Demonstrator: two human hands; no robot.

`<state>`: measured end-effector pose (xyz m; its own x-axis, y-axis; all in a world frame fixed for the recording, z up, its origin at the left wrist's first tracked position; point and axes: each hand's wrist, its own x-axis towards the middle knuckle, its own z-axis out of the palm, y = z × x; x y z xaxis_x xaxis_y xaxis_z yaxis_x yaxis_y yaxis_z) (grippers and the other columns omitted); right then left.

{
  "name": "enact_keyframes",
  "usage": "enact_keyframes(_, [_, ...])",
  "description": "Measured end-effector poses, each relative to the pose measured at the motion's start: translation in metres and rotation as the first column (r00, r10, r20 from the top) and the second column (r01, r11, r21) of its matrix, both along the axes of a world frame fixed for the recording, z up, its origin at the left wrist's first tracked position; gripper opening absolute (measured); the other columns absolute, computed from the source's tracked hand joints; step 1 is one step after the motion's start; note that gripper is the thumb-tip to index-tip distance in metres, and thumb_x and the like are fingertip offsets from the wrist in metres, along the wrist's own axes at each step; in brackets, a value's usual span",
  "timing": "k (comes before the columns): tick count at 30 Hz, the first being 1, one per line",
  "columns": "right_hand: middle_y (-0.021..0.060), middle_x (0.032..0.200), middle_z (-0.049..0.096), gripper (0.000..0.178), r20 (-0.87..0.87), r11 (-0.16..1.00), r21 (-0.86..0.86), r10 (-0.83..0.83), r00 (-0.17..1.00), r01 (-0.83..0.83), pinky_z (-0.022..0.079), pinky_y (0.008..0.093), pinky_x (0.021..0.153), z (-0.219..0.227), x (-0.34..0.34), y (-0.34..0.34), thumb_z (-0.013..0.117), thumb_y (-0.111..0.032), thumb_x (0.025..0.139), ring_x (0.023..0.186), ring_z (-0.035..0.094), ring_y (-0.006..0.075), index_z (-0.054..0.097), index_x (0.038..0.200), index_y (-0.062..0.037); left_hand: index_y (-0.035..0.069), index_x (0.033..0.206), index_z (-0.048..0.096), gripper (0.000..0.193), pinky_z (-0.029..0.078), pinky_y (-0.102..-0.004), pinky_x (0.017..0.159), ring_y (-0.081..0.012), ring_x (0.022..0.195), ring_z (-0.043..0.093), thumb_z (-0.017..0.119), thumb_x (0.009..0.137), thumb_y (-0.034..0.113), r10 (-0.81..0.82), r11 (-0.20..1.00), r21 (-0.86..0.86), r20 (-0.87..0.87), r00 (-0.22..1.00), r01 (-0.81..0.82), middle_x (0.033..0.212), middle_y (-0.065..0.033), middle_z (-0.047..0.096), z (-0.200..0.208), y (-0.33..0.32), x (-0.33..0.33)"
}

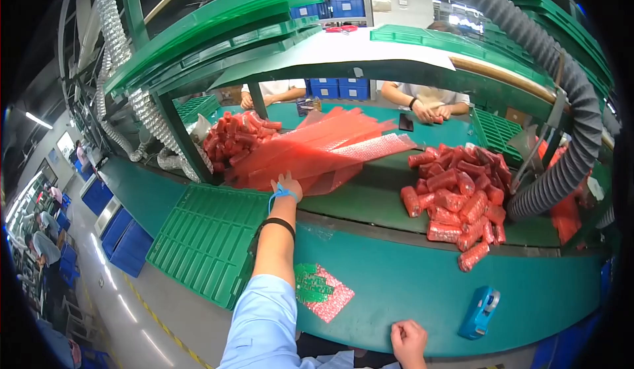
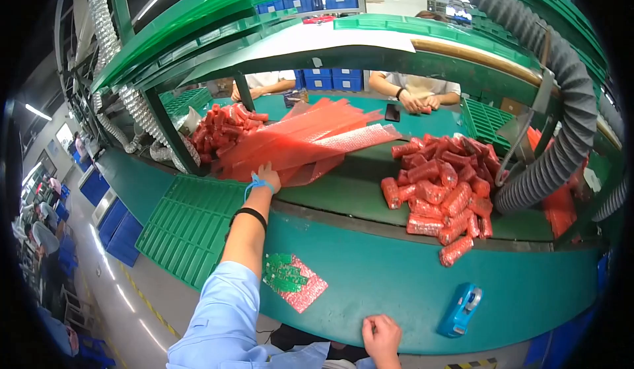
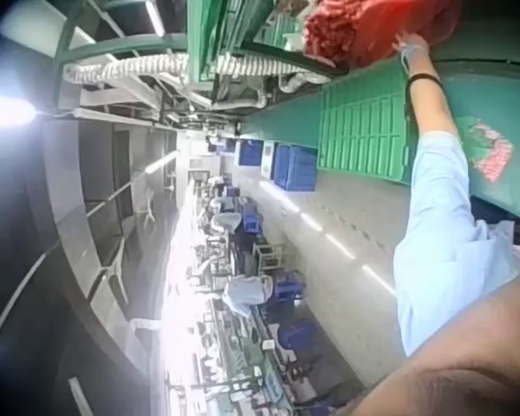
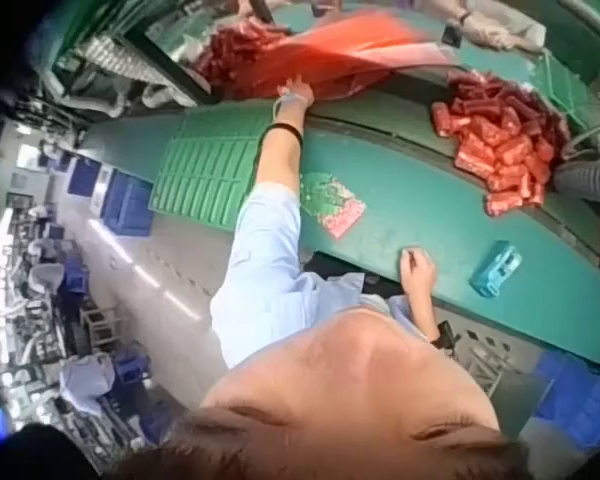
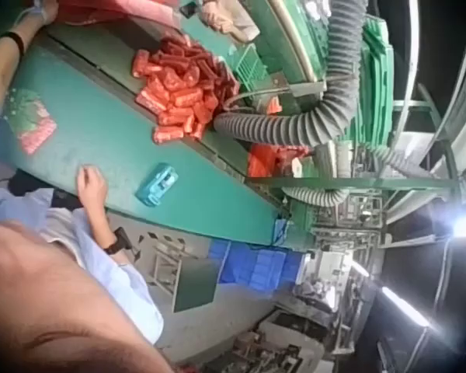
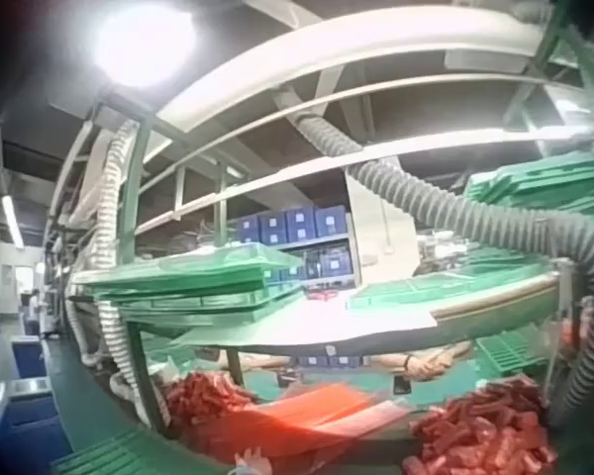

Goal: The person wraps circuit boards in bubble wrap, secures them with tape from a dispenser, and places the finished packages into a green tray. After filling the tray, they set it aside and begin filling a new tray with more circuit boards.

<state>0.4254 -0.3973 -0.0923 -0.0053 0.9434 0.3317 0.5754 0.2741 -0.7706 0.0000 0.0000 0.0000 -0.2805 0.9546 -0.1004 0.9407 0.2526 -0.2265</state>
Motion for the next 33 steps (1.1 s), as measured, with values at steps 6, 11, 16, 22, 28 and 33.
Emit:
enact_keyframes(6, [0.0108,0.073,0.068,0.010,-0.012,1.000,0.027,-0.004,1.000,0.004,0.050,0.0428,0.060,0.006,-0.003,0.020,0.078,-0.012,0.089,0.064,0.065,0.0278,0.073,0.082,-0.0060,0.010,0.141,0.072,0.044,0.034,-0.0675,0.125,-0.0363,0.152,0.045,0.063,0.100,0.023,0.048,0.999,0.003,0.065,0.997,-0.048,0.166,-0.0105,0.049,-0.011,-0.007,0.007])
enact_keyframes(11, [0.0089,0.074,0.068,0.011,-0.019,1.000,0.022,-0.007,1.000,0.008,0.050,0.0437,0.061,0.013,0.004,0.009,0.078,-0.013,0.088,0.065,0.065,0.0297,0.072,0.080,-0.0078,0.008,0.115,0.081,0.028,0.052,-0.0585,0.109,-0.0387,0.130,0.065,0.064,0.098,0.022,-0.137,0.909,0.404,0.055,0.989,0.103,0.135,-0.0138,0.069,0.005,-0.004,-0.002])
enact_keyframes(16, [0.0093,0.075,0.068,0.011,0.020,0.984,-0.167,-0.051,0.999,0.053,0.050,0.0434,0.061,0.020,0.014,-0.020,0.078,-0.013,0.088,0.065,0.064,0.0292,0.072,0.081,-0.0072,0.001,0.101,0.077,0.022,0.063,-0.0521,0.080,-0.0398,0.094,0.077,0.067,0.096,0.021,-0.465,0.809,0.380,-0.052,0.884,0.448,0.114,-0.0187,0.071,0.077,-0.061,0.096])
enact_keyframes(22, [0.0073,0.073,0.066,0.006,-0.032,0.993,-0.121,-0.016,0.999,0.012,0.050,0.0371,0.061,0.034,0.008,0.002,0.077,-0.009,0.090,0.062,0.062,0.0233,0.074,0.088,-0.0050,-0.002,0.091,0.074,0.016,0.064,-0.0477,0.062,-0.0354,0.079,0.078,0.065,0.093,0.011,-0.735,0.663,0.236,0.025,0.677,0.711,0.093,-0.0222,0.069,0.093,-0.222,0.221])
enact_keyframes(28, [0.0080,0.108,0.068,0.022,-0.651,0.985,-0.170,-0.094,0.753,-0.023,0.052,0.0263,0.079,0.055,-0.014,0.011,0.071,-0.002,0.100,0.095,0.066,0.0111,0.068,0.122,-0.0006,-0.005,0.120,0.073,0.033,0.064,-0.0505,0.082,-0.0389,0.099,0.077,0.067,0.099,0.020,-0.733,0.608,0.179,0.499,0.462,0.773,0.108,-0.0277,0.072,0.086,-0.288,0.275])
enact_keyframes(33, [0.0150,0.125,0.067,0.034,-0.580,0.989,-0.105,-0.143,0.802,0.100,0.053,0.0332,0.093,0.070,0.005,-0.015,0.074,-0.002,0.094,0.112,0.066,0.0218,0.066,0.127,0.0002,-0.001,0.147,0.062,0.052,0.053,-0.0472,0.111,-0.0398,0.131,0.066,0.068,0.101,0.024,-0.405,0.807,0.342,0.914,0.030,0.481,0.141,-0.0233,0.068,0.117,-0.336,0.230])
